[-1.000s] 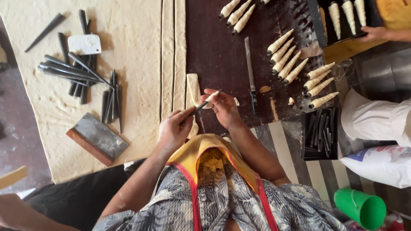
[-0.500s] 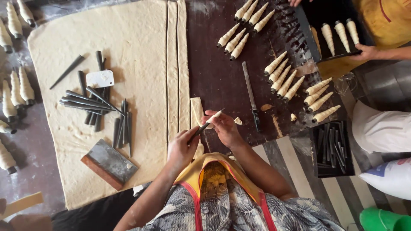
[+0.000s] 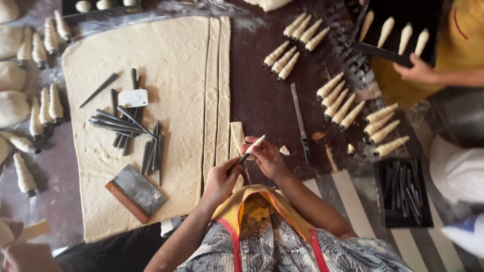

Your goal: Wrapping thin strips of dough around conical metal molds to create pastry shells.

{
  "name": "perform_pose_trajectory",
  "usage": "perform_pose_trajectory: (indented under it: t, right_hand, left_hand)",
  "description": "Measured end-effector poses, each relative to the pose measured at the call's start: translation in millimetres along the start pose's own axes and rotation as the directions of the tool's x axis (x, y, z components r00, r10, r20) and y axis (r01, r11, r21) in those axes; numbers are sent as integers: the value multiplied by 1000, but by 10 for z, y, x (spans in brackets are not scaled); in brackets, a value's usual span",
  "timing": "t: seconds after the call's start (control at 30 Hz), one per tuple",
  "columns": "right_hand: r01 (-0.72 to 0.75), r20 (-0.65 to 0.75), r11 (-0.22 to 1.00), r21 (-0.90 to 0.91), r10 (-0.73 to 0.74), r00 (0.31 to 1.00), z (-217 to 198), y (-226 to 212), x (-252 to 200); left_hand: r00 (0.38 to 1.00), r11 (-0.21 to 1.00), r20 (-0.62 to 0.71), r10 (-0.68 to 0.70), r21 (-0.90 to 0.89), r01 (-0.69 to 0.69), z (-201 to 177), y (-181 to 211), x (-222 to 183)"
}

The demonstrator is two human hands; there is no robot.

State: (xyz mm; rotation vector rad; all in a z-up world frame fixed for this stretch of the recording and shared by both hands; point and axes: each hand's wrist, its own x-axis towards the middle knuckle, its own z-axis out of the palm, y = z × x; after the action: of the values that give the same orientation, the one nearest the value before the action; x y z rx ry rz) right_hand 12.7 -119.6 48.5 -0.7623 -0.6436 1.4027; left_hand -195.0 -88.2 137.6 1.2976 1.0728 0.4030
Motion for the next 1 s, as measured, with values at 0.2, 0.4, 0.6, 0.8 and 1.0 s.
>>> perform_pose_trajectory:
  t: [0.2, 0.4, 0.6, 0.8, 1.0]
  right_hand:
    - [-28, 61, 999, 28, 26, 998, -182, -90, 55]
    - [-77, 125, 996, 50, 70, 990, -372, -275, 79]
    - [-141, 197, 989, 35, 132, 972, -482, -641, -42]
    - [-181, 287, 983, -12, 177, 941, -687, -770, -29]
    - [96, 426, 984, -149, -24, 905, -648, -814, -26]
  left_hand:
    - [900, 406, 433, -53, -814, 416, 331, -160, 37]
    - [912, 442, 340, -231, -798, 410, 663, -595, 301]
    - [991, 601, -69, -111, -799, 12, 1035, -318, 122]
    - [863, 825, -418, 284, -353, -442, 1316, -246, 110]
    - [937, 590, -349, -30, -763, -265, 1368, -243, 79]
